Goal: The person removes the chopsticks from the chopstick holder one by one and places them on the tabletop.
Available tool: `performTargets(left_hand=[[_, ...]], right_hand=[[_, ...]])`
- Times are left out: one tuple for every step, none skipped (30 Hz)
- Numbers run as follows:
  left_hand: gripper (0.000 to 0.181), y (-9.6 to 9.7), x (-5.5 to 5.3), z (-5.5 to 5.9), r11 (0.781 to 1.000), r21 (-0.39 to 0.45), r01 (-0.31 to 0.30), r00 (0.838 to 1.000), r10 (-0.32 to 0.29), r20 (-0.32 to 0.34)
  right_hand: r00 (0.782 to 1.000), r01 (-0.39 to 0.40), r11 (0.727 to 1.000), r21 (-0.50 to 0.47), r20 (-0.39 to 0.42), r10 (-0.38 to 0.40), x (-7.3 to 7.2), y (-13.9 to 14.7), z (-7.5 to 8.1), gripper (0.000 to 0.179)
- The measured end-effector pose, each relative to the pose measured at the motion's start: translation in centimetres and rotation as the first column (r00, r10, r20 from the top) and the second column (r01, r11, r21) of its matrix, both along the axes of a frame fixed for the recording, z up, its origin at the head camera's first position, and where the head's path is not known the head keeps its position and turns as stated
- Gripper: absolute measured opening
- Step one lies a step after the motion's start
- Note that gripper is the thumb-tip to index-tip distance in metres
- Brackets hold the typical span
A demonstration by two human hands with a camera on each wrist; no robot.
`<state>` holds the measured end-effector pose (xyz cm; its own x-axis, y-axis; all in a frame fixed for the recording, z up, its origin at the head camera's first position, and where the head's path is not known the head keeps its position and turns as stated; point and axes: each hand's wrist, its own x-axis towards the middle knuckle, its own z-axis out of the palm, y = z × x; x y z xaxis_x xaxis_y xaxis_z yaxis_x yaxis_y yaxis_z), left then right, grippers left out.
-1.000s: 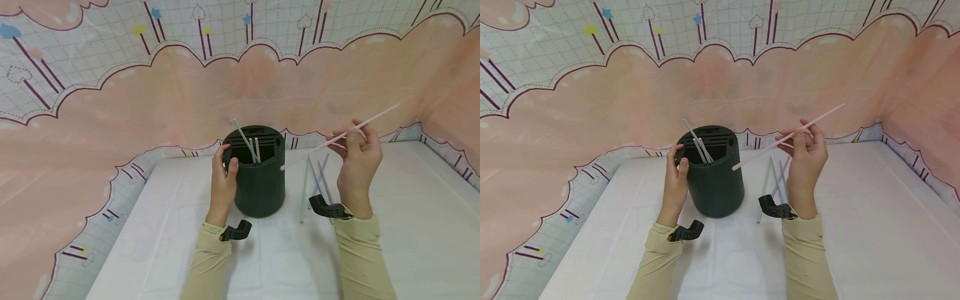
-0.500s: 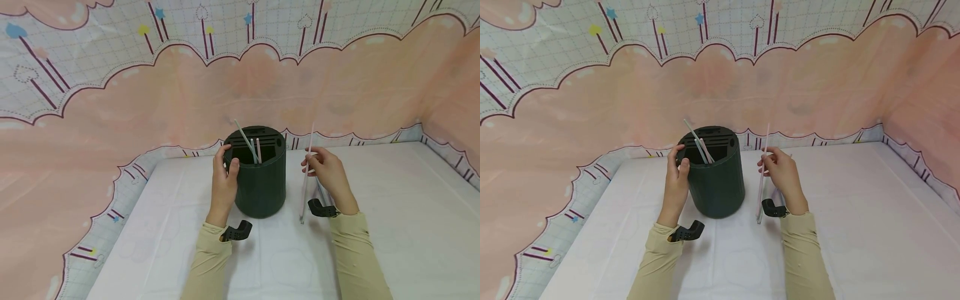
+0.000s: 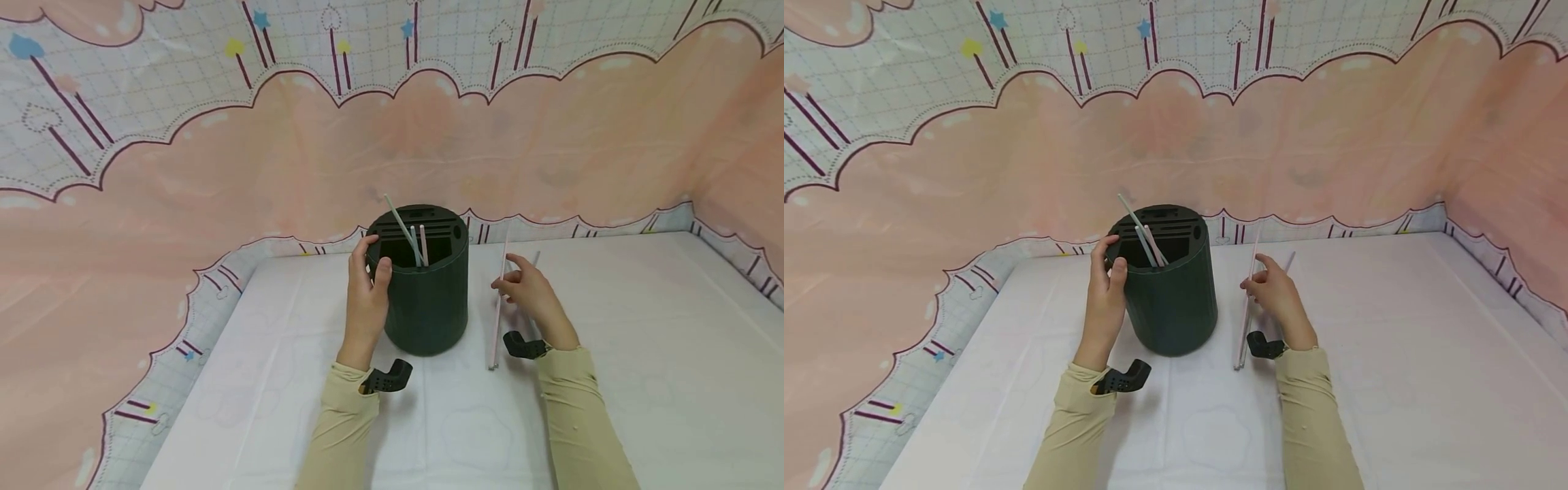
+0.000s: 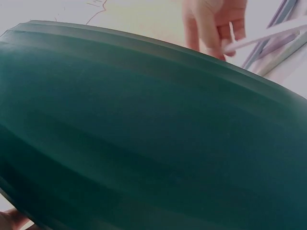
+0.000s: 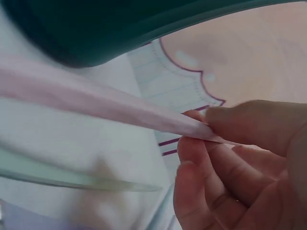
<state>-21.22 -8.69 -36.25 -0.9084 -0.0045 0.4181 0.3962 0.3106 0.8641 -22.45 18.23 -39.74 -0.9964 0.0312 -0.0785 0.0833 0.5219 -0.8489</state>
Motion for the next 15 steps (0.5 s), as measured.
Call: performTargets(left_hand=[[0.052, 0.0, 0.0, 0.0, 1.0, -0.001, 0.0, 1.0, 0.0, 0.0], [0.053, 0.0, 0.0, 0.0, 1.0, -0.001, -0.001, 1.0, 0.001, 0.002], [0.053, 0.0, 0.0, 0.1, 1.0, -0.001, -0.002, 1.0, 0.002, 0.002], [0.053, 0.0, 0.0, 0.0, 1.0, -0.001, -0.003, 1.0, 0.003, 0.004], [0.053, 0.0, 0.0, 0.0, 1.0, -0.001, -0.004, 1.0, 0.004, 0.004], [0.053, 0.0, 0.1, 0.0, 1.0, -0.001, -0.006, 1.0, 0.006, 0.005], [0.053, 0.0, 0.1, 0.0, 1.0, -0.002, -0.008, 1.0, 0.008, 0.005], [0.053, -0.1, 0.1, -0.1, 1.0, -0.003, -0.008, 1.0, 0.008, 0.002], [0.053, -0.1, 0.0, -0.1, 1.0, -0.004, -0.009, 1.0, 0.009, 0.0], [0.053, -0.1, 0.0, -0.1, 1.0, -0.005, -0.009, 1.0, 0.009, -0.002], [0.053, -0.1, 0.0, -0.1, 1.0, -0.005, -0.007, 1.0, 0.007, -0.005], [0.053, -0.1, 0.0, -0.1, 1.0, -0.004, -0.005, 1.0, 0.005, -0.007], [0.053, -0.1, 0.0, 0.0, 1.0, -0.003, -0.002, 1.0, 0.002, -0.008], [0.053, -0.1, -0.1, 0.0, 1.0, -0.002, 0.002, 1.0, -0.002, -0.01], [0.053, -0.1, -0.1, 0.0, 1.0, -0.001, 0.004, 1.0, -0.004, -0.008]], right_hand=[[1.0, -0.008, 1.0, 0.004, 0.015, 0.008, 0.0, 0.0, -0.2, 0.068], [1.0, -0.016, 1.0, 0.012, 0.024, 0.016, -0.1, 0.0, -0.4, 0.071], [0.999, -0.023, 0.999, 0.025, 0.032, 0.022, -0.1, 0.0, -0.7, 0.073], [0.999, -0.031, 0.999, 0.039, 0.032, 0.03, -0.1, 0.0, -0.9, 0.073], [0.999, -0.04, 0.998, 0.051, 0.027, 0.039, -0.1, 0.0, -1.1, 0.072], [0.999, -0.048, 0.996, 0.071, 0.022, 0.047, -0.2, 0.0, -1.4, 0.071], [0.998, -0.055, 0.994, 0.093, 0.016, 0.053, -0.2, 0.1, -1.6, 0.069], [0.998, -0.061, 0.992, 0.11, 0.014, 0.06, -0.2, 0.1, -1.8, 0.067], [0.998, -0.064, 0.991, 0.12, 0.011, 0.064, -0.2, 0.1, -2.1, 0.064], [0.998, -0.069, 0.99, 0.121, 0.014, 0.068, -0.3, 0.1, -2.3, 0.061], [0.997, -0.071, 0.99, 0.124, 0.017, 0.069, -0.3, 0.0, -2.5, 0.058], [0.997, -0.071, 0.99, 0.125, 0.025, 0.069, -0.4, 0.0, -2.7, 0.054], [0.997, -0.069, 0.99, 0.122, 0.033, 0.066, -0.4, 0.0, -2.8, 0.051], [0.997, -0.062, 0.992, 0.11, 0.051, 0.057, -0.5, -0.1, -3.0, 0.047], [0.997, -0.054, 0.993, 0.107, 0.059, 0.048, -0.5, -0.1, -3.1, 0.044]])
